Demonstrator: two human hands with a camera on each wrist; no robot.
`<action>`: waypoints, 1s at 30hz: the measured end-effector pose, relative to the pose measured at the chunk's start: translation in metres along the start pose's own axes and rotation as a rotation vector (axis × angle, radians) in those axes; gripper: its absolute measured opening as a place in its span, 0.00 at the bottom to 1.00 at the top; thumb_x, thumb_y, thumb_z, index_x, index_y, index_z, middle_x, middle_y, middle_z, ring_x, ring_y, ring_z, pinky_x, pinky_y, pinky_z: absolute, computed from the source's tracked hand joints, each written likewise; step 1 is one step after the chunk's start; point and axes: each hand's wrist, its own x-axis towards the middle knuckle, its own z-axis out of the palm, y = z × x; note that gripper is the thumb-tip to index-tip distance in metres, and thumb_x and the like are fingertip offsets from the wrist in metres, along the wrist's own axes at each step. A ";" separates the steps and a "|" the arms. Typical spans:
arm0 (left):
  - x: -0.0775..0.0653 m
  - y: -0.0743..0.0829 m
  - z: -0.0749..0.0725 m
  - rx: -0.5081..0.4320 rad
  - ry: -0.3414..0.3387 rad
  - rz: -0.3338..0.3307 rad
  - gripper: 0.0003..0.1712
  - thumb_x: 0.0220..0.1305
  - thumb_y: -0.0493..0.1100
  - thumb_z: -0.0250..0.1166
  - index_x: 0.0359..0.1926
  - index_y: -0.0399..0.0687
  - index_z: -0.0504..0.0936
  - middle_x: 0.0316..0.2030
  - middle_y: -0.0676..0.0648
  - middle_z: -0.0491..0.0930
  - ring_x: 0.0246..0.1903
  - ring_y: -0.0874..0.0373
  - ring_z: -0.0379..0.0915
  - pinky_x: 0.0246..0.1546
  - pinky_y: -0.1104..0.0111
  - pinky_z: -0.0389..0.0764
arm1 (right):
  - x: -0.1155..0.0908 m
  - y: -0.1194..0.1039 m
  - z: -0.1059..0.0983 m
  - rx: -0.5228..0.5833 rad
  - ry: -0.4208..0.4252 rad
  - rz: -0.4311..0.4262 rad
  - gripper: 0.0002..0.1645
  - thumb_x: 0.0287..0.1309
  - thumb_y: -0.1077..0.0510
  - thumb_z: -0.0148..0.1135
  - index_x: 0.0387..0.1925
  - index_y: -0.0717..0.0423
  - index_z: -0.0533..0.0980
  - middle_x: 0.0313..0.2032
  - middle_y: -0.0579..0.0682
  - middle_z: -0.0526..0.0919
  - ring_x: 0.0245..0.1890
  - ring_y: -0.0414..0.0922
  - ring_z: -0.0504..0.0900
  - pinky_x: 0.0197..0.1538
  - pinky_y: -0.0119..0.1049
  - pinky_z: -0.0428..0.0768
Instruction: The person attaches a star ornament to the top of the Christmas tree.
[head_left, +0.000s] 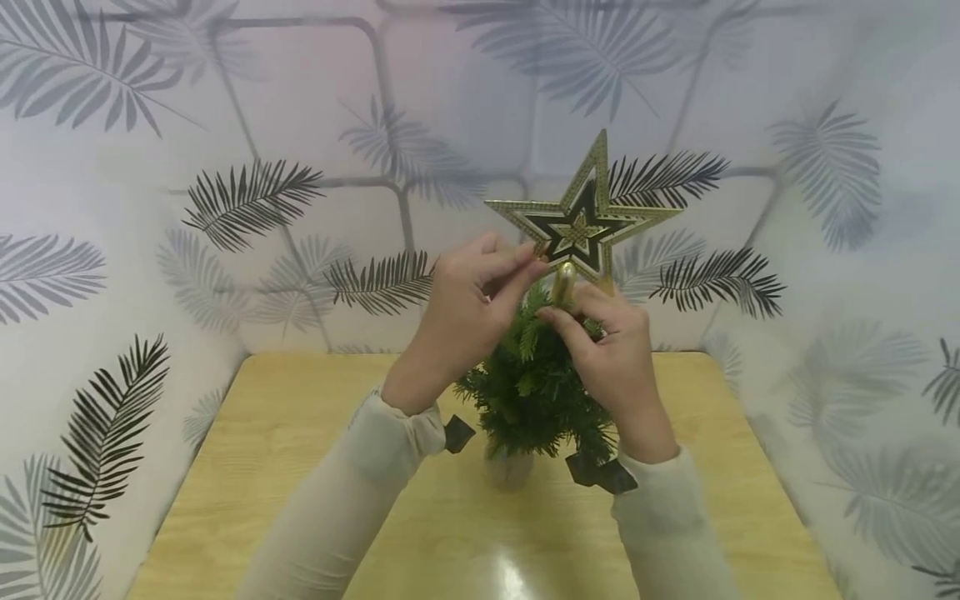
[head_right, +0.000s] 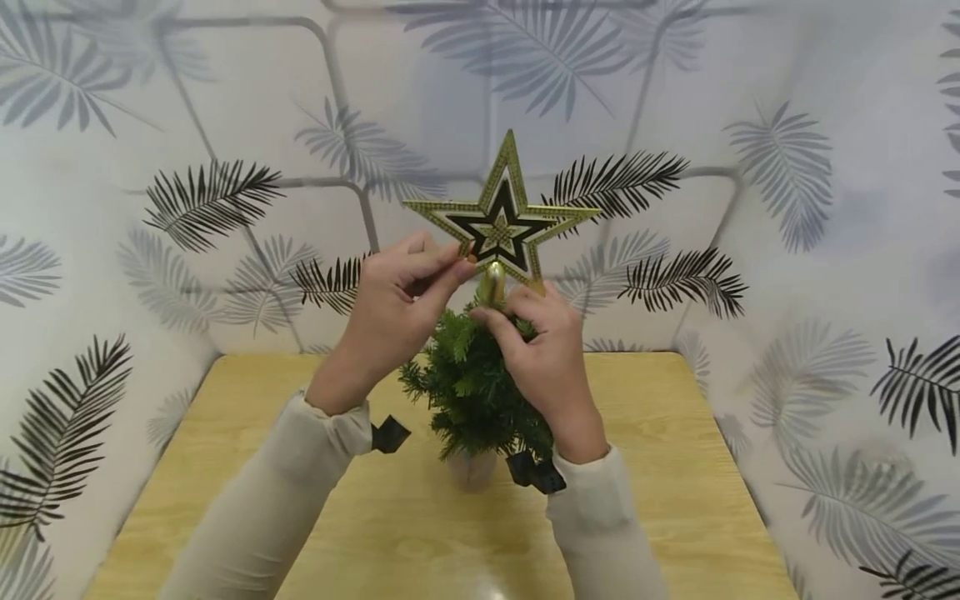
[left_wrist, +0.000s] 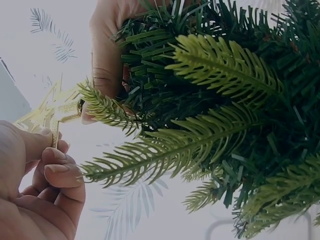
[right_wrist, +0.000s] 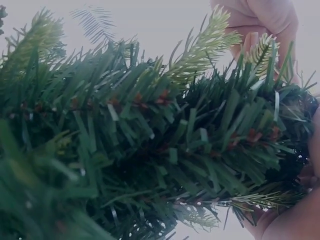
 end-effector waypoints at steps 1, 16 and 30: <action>0.000 -0.002 0.000 0.000 -0.002 -0.006 0.09 0.67 0.32 0.70 0.46 0.30 0.89 0.20 0.49 0.68 0.19 0.60 0.61 0.20 0.71 0.64 | -0.001 0.002 0.001 0.009 0.001 0.010 0.11 0.59 0.70 0.72 0.23 0.60 0.82 0.31 0.51 0.87 0.31 0.45 0.74 0.48 0.41 0.70; -0.001 0.003 -0.004 -0.015 -0.026 -0.060 0.11 0.68 0.33 0.70 0.49 0.31 0.87 0.21 0.48 0.69 0.20 0.59 0.62 0.21 0.71 0.65 | -0.001 0.001 0.002 -0.022 -0.005 0.025 0.08 0.59 0.68 0.74 0.25 0.58 0.85 0.31 0.48 0.87 0.26 0.43 0.71 0.67 0.58 0.63; -0.006 -0.003 0.002 -0.069 0.030 -0.059 0.06 0.72 0.33 0.66 0.43 0.34 0.87 0.31 0.45 0.84 0.24 0.61 0.74 0.23 0.71 0.76 | -0.006 0.004 -0.005 -0.023 -0.036 0.035 0.21 0.69 0.49 0.68 0.54 0.61 0.83 0.51 0.53 0.87 0.51 0.47 0.82 0.60 0.43 0.75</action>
